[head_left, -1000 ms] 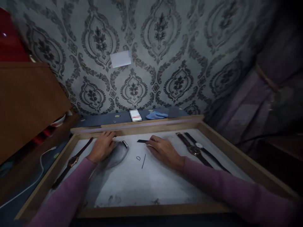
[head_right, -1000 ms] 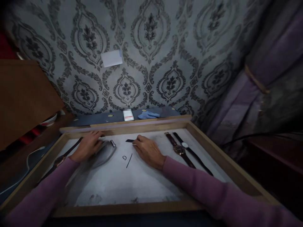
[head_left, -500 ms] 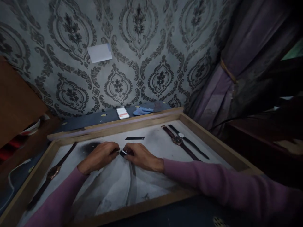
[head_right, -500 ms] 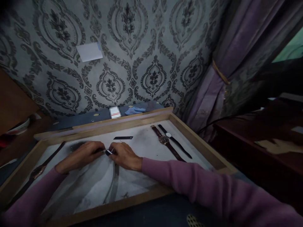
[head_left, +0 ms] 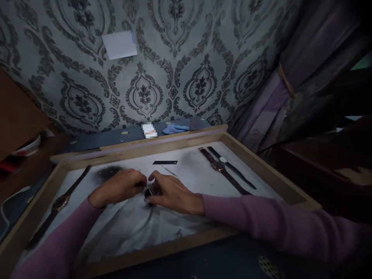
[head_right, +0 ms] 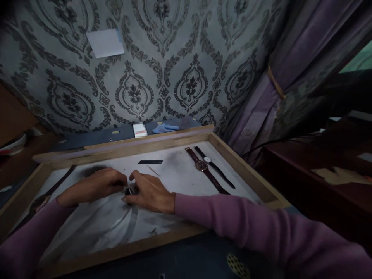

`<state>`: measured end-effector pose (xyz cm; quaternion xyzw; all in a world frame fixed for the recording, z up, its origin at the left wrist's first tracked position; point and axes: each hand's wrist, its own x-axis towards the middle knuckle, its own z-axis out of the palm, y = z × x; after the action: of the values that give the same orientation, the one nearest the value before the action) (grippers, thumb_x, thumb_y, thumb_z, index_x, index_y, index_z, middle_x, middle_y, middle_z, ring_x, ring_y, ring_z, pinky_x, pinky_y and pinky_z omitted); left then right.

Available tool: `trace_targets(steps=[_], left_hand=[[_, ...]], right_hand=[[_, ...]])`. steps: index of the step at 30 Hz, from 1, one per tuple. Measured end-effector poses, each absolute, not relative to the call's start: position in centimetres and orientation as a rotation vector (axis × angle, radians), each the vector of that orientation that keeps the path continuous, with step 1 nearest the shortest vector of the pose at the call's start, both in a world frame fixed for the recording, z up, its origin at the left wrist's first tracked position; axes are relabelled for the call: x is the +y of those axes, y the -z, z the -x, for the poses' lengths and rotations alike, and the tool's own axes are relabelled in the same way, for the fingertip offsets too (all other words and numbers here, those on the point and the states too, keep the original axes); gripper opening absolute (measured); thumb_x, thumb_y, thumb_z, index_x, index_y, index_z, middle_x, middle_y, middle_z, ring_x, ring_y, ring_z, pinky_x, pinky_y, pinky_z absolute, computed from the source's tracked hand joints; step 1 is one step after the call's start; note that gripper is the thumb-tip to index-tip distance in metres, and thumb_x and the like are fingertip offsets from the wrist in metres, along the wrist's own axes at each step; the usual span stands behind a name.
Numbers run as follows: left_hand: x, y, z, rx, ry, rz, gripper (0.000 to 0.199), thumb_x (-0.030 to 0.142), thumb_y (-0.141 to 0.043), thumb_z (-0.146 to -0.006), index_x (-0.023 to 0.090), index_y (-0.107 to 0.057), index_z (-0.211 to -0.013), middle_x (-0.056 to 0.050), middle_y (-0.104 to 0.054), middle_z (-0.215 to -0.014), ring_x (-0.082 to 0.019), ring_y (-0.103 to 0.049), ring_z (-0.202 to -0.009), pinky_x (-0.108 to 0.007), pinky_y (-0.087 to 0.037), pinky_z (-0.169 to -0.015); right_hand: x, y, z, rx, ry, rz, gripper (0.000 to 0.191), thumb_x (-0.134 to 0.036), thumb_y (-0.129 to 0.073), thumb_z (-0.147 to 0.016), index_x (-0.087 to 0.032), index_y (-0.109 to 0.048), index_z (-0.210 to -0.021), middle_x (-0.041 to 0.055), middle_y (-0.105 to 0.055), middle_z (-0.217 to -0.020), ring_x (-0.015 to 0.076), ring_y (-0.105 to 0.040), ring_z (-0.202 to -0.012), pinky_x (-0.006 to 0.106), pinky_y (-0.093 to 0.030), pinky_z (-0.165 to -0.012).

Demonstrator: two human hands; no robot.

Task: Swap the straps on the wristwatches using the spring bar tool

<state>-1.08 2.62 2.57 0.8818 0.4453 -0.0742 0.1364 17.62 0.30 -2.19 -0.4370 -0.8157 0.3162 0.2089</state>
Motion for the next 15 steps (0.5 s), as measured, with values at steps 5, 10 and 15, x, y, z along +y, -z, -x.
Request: trace_targets(steps=[5,10,15], left_hand=[[2.7,-2.7,-0.4,1.293,0.272,-2.655,0.016,0.013,-0.056,-0.083,0.022,-0.07,-0.084,-0.004,-0.072,-0.085,-0.023,-0.066,-0.082,-0.029,-0.042,-0.068],[3.2,-2.5,-0.4,1.396,0.201,-2.763,0.006,0.024,-0.061,-0.088,0.021,-0.064,-0.092,-0.006,-0.068,-0.094,-0.026,-0.064,-0.093,-0.031,-0.043,-0.072],[3.5,-1.7,0.0,1.522,0.116,-2.788,0.011,0.024,-0.058,-0.09,0.018,-0.061,-0.099,-0.01,-0.066,-0.104,-0.028,-0.063,-0.1,-0.033,-0.045,-0.075]], right_hand=[[0.3,3.1,-17.7,-2.256,-0.944,1.186,0.033,-0.017,-0.066,-0.078,-0.02,-0.045,-0.103,-0.0031,-0.059,-0.076,0.015,-0.055,-0.067,0.025,-0.035,-0.06],[0.3,4.0,-18.5,-2.218,-0.837,1.124,0.036,-0.017,-0.069,-0.079,-0.022,-0.045,-0.105,-0.0008,-0.059,-0.087,0.0167,-0.056,-0.078,0.027,-0.042,-0.068],[0.1,3.9,-18.9,-2.481,-0.62,1.095,0.046,-0.031,-0.072,-0.08,-0.021,-0.05,-0.12,0.0067,-0.055,-0.107,0.0236,-0.053,-0.098,0.037,-0.046,-0.082]])
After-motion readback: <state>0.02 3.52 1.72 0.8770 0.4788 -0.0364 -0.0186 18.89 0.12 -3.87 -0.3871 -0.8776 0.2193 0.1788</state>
